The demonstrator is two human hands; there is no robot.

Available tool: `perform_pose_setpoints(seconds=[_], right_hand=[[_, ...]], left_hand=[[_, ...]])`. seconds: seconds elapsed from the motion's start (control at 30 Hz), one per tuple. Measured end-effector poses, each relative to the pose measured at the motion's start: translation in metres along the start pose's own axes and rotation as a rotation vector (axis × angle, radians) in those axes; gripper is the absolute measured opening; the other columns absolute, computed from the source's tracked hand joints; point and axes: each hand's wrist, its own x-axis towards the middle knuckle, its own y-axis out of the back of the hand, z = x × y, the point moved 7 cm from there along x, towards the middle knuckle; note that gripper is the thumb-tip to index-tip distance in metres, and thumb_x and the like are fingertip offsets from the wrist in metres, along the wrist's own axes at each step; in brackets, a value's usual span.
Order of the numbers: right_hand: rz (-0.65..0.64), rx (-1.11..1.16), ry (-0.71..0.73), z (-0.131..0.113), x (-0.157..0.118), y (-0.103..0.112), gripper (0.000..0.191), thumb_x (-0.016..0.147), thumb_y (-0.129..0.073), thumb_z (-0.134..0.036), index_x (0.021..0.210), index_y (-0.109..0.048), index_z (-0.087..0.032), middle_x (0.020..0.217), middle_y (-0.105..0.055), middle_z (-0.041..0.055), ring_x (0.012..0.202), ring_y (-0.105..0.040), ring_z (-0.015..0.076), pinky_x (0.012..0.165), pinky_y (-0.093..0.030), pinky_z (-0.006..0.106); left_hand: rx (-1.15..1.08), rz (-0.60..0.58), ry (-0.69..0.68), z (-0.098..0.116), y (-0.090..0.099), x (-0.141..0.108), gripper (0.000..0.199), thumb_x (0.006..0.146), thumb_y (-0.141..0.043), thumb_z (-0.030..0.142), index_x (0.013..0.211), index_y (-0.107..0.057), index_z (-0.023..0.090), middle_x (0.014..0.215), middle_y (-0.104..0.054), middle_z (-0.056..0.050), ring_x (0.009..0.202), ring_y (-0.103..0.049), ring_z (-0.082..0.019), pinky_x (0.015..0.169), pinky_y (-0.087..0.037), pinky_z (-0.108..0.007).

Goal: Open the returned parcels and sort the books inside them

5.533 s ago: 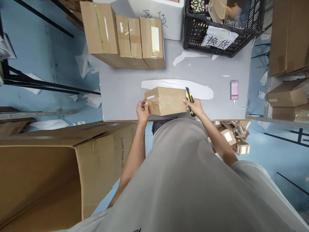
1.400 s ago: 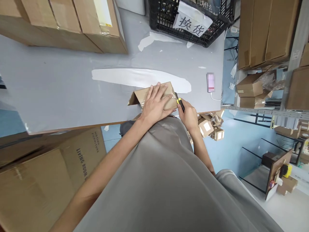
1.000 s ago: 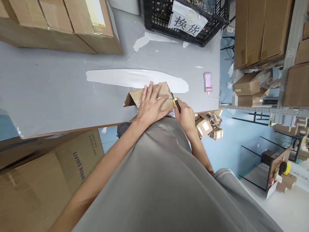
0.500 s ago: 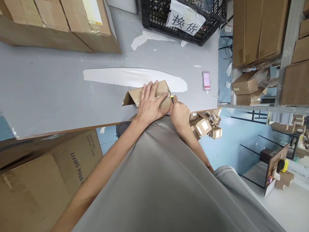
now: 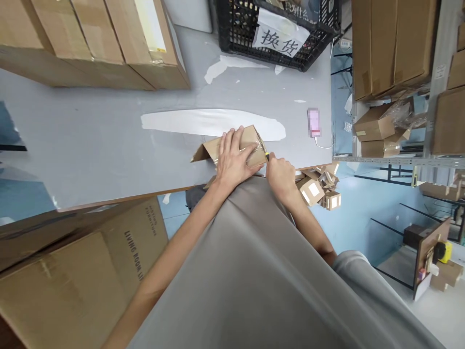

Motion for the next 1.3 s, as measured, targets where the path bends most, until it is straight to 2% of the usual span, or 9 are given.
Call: perform_pose_setpoints(seconds=[0.2,0.3,0.37,0.47,0.6,0.77,0.9,1.1,1.3], right_hand=[[-0.031,0.020,0.009,0.007,-0.017,0.005,0.038,0.122,-0.041,-0.022,0.152,-0.065,-0.015,0.127,-0.085,0.0233,0.123,-0.084,0.0297,0.101,-0.062,0.035],[0.056,0.098,0.031,0.021,-0.010,0.014,0.043,0.123,-0.045,-0.031,0.160,-0.063,-0.020,0.122,-0.086,0.0198,0.117,-0.084,0.0327,0.102,-0.061,0.039],[0.164,0.181,-0.001,0.040,0.012,0.010,0.048,0.124,-0.040,-0.036,0.166,-0.058,-0.022,0.123,-0.086,0.0192,0.114,-0.084,0.0342,0.102,-0.060,0.042],[0.265,0.273,-0.122,0.072,0.071,-0.021,0.052,0.124,-0.034,-0.034,0.167,-0.057,-0.016,0.133,-0.082,0.0234,0.120,-0.081,0.0357,0.104,-0.058,0.043],[0.156,0.306,-0.210,0.095,0.144,-0.089,0.054,0.117,-0.047,-0.020,0.169,-0.052,-0.007,0.145,-0.075,0.0276,0.130,-0.076,0.0334,0.106,-0.055,0.039],[0.102,0.342,-0.254,0.103,0.162,-0.129,0.056,0.114,-0.049,-0.018,0.169,-0.050,-0.002,0.154,-0.065,0.0325,0.136,-0.071,0.0327,0.109,-0.053,0.039],[0.207,0.537,-0.124,0.089,0.152,-0.112,0.051,0.112,-0.051,-0.022,0.159,-0.061,-0.003,0.158,-0.065,0.0315,0.142,-0.066,0.0321,0.118,-0.051,0.039],[0.327,1.136,0.311,0.046,0.119,-0.070,0.038,0.108,-0.054,-0.042,0.128,-0.074,-0.016,0.139,-0.080,0.0176,0.132,-0.074,0.0239,0.112,-0.062,0.037],[0.365,1.031,0.363,0.026,0.105,-0.056,0.029,0.096,-0.059,-0.031,0.121,-0.070,-0.020,0.134,-0.078,0.0118,0.129,-0.073,0.0222,0.113,-0.061,0.039]], left_hand=[[0.023,-0.044,-0.008,-0.001,0.001,-0.002,0.065,0.087,-0.094,0.064,0.143,-0.078,0.035,0.196,-0.025,-0.004,0.180,-0.023,-0.049,0.146,-0.012,-0.079],[0.049,-0.074,-0.015,0.001,0.003,0.001,0.071,0.088,-0.092,0.070,0.147,-0.076,0.034,0.197,-0.024,-0.007,0.181,-0.020,-0.049,0.146,-0.012,-0.079],[0.064,-0.097,-0.023,0.002,0.007,0.001,0.080,0.087,-0.093,0.072,0.153,-0.073,0.032,0.196,-0.025,-0.011,0.181,-0.020,-0.049,0.146,-0.015,-0.078],[0.088,-0.080,-0.031,0.001,0.022,-0.006,0.095,0.085,-0.096,0.071,0.163,-0.064,0.028,0.194,-0.027,-0.018,0.181,-0.021,-0.048,0.147,-0.018,-0.074],[0.135,0.004,0.025,-0.016,0.055,-0.036,0.104,0.086,-0.094,0.073,0.171,-0.055,0.029,0.193,-0.029,-0.022,0.181,-0.023,-0.047,0.146,-0.021,-0.074],[0.146,0.088,0.213,-0.049,0.085,-0.079,0.107,0.090,-0.085,0.082,0.176,-0.049,0.029,0.192,-0.030,-0.023,0.180,-0.027,-0.048,0.145,-0.024,-0.075],[0.140,0.127,0.237,-0.049,0.084,-0.088,0.098,0.098,-0.078,0.080,0.176,-0.050,0.029,0.192,-0.031,-0.023,0.180,-0.028,-0.047,0.145,-0.025,-0.074],[0.168,0.019,0.035,-0.018,0.046,-0.049,0.076,0.109,-0.070,0.062,0.176,-0.053,0.031,0.192,-0.033,-0.018,0.182,-0.022,-0.043,0.146,-0.019,-0.074],[0.200,-0.050,-0.025,-0.017,0.021,-0.024,0.072,0.111,-0.064,0.062,0.174,-0.058,0.029,0.193,-0.030,-0.017,0.182,-0.019,-0.044,0.145,-0.010,-0.076]])
